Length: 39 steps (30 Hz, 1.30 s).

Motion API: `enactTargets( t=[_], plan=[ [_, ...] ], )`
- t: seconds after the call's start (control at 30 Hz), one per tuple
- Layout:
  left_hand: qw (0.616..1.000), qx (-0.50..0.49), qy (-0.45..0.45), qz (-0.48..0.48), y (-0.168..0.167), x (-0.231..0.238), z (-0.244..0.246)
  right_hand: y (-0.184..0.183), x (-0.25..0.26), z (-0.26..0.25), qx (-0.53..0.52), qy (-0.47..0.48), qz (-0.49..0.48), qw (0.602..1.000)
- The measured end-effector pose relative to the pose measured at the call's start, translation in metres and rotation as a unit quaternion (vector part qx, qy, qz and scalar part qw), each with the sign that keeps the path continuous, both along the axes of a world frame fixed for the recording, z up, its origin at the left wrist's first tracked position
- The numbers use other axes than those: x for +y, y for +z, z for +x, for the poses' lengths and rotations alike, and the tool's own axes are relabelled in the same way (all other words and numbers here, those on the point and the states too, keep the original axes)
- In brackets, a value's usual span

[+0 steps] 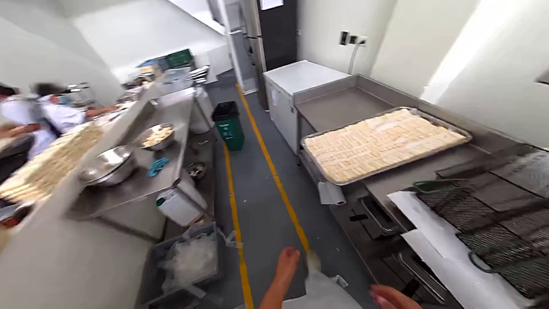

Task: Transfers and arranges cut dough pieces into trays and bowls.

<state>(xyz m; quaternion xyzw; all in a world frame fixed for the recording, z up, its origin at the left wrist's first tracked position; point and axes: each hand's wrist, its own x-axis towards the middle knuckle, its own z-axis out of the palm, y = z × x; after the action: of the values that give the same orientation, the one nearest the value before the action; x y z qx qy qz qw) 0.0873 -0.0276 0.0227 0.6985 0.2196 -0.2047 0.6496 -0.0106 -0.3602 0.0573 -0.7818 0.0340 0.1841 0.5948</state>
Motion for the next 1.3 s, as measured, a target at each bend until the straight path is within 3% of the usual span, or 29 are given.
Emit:
enactTargets(
  t=[0.17, 0.37, 0.53, 0.67, 0.77, 0.87, 0.93, 1.0, 1.07, 1.13, 1.2, 1.3],
  plan=[
    [0.995, -0.025, -0.011, -0.092, 0.049, -0.069, 0.195, 0.030, 0.044, 0.133, -0.131, -0.012, 0.039, 0.991],
    [0.997, 0.015, 0.018, -0.073, 0.056, -0.125, 0.346, 0.083, 0.061, 0.260, -0.210, -0.065, 0.103, 0.970],
    [0.996, 0.032, 0.084, -0.026, 0.030, -0.146, 0.412, 0.092, 0.060, 0.314, -0.199, -0.119, 0.084, 0.969],
    [0.996, 0.040, 0.066, -0.040, 0.031, -0.131, 0.430, 0.080, 0.059, 0.359, -0.193, -0.206, 0.055, 0.958],
    [0.996, 0.034, 0.067, -0.040, 0.036, -0.097, 0.465, 0.066, 0.056, 0.397, -0.186, -0.277, 0.048, 0.942],
    [0.995, 0.004, 0.095, -0.024, 0.036, -0.035, 0.531, 0.059, 0.042, 0.444, -0.161, -0.329, -0.003, 0.930],
    [0.995, -0.010, 0.104, -0.003, 0.039, 0.016, 0.577, 0.057, 0.020, 0.477, -0.143, -0.359, -0.124, 0.914],
    [0.996, -0.018, 0.084, 0.030, 0.044, 0.067, 0.621, 0.055, -0.021, 0.508, -0.112, -0.396, -0.263, 0.872],
    [0.996, -0.022, 0.059, 0.057, 0.051, 0.116, 0.663, 0.047, -0.062, 0.527, -0.071, -0.451, -0.342, 0.821],
    [0.996, -0.013, 0.046, 0.070, 0.060, 0.158, 0.689, 0.028, -0.091, 0.532, 0.003, -0.474, -0.358, 0.805],
    [0.997, -0.019, 0.035, 0.070, 0.064, 0.192, 0.726, 0.004, -0.101, 0.552, 0.064, -0.461, -0.325, 0.823],
    [0.999, -0.011, 0.024, 0.047, 0.054, 0.237, 0.770, -0.006, -0.073, 0.599, 0.142, -0.453, -0.294, 0.830]
  ],
)
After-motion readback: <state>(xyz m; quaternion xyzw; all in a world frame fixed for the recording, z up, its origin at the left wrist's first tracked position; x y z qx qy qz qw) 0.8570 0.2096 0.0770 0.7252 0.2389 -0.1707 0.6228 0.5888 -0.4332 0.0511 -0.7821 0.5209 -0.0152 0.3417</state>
